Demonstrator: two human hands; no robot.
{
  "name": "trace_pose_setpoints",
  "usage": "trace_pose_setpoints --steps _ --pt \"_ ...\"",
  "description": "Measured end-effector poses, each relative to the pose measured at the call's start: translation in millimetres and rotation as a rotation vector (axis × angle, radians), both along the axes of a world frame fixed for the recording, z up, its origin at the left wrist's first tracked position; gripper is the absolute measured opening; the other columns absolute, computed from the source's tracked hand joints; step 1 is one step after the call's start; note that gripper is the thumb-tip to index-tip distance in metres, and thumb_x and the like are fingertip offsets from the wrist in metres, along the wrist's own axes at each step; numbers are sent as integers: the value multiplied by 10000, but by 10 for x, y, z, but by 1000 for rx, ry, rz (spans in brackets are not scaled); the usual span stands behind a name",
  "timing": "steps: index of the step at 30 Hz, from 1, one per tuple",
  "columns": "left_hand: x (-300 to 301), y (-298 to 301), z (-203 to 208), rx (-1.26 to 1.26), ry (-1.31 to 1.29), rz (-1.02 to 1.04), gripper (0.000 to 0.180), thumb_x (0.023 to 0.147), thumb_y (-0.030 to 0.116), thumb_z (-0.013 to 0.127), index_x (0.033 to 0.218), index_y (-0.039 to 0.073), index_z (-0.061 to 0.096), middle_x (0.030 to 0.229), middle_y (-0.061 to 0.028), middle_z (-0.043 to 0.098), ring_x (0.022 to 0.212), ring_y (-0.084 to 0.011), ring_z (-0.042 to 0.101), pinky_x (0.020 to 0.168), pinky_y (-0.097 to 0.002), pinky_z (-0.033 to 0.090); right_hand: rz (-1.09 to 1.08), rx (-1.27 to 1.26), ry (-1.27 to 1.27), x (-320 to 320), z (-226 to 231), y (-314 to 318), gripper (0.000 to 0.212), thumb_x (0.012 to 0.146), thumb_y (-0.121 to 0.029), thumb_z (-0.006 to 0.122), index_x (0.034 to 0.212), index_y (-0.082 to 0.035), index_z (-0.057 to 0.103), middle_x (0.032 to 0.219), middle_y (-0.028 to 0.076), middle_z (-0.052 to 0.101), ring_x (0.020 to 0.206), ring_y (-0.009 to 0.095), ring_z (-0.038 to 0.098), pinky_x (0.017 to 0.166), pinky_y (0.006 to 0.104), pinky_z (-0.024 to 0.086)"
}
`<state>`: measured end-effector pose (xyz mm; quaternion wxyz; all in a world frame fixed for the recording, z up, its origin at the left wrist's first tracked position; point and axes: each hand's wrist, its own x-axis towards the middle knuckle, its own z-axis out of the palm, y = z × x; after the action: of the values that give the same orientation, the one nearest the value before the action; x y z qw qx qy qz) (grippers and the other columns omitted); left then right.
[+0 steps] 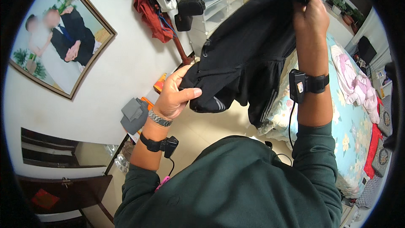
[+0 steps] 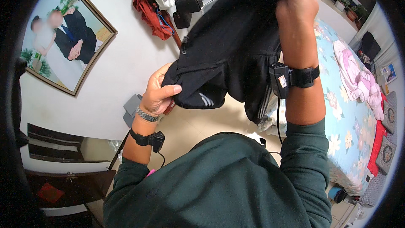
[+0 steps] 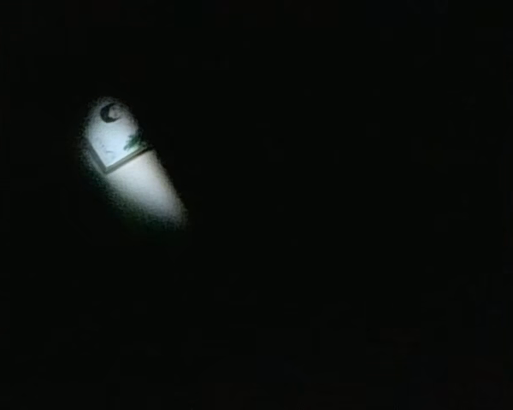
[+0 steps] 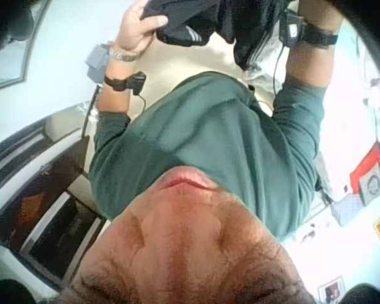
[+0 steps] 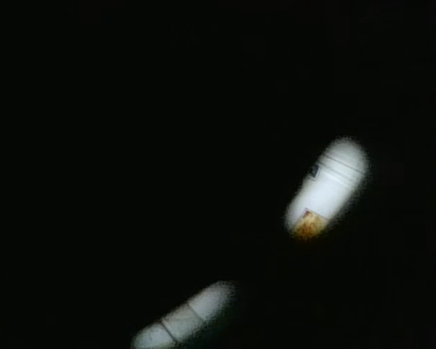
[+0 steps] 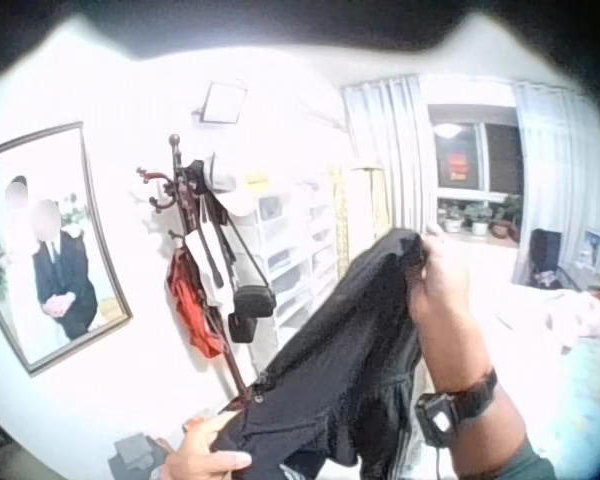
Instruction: The person folds a black jacket on a bed. They first turn the jacket inside out, then lay it flat, smooth the fabric, fold the sleeves inward, and fold the body in half.
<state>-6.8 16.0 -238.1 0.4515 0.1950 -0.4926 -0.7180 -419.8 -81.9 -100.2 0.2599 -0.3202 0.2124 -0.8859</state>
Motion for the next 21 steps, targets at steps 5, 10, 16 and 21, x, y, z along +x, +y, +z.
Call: trace_pose_setpoints --steps 5,10,16,21 --pt "-111 43 112 -105 -94 -66 768 918 -29 822 1621 -141 534 1520 -206 720 1378 -275 728 1284 -422 520 -10 156 -263 -251 -574 -55 226 1039 54 710 1263 35 738 1175 126 738 1071 278 754 927 449 636" --pt "-366 77 -41 115 -102 29 339 1193 163 691 1429 -79 719 1385 -137 796 1279 -216 755 1170 -407 589 18 235 -250 -443 -1084 46 192 1050 -15 744 1239 15 728 1176 109 746 1097 269 753 995 475 623" --pt "-471 87 -91 173 -134 154 336 1234 262 631 1354 -27 754 1345 -107 809 1211 -194 770 1096 -376 619 117 543 -41 -573 -1790 339 470 1046 -75 778 1493 37 689 1257 108 762 1103 226 758 827 399 652" --pt "-409 91 -87 37 -303 252 368 1243 295 620 1294 -40 765 1238 -78 819 1083 -140 764 980 -326 629 106 689 -112 -973 -2516 621 417 1039 -52 772 1427 96 731 1130 124 779 1007 247 782 863 383 679"
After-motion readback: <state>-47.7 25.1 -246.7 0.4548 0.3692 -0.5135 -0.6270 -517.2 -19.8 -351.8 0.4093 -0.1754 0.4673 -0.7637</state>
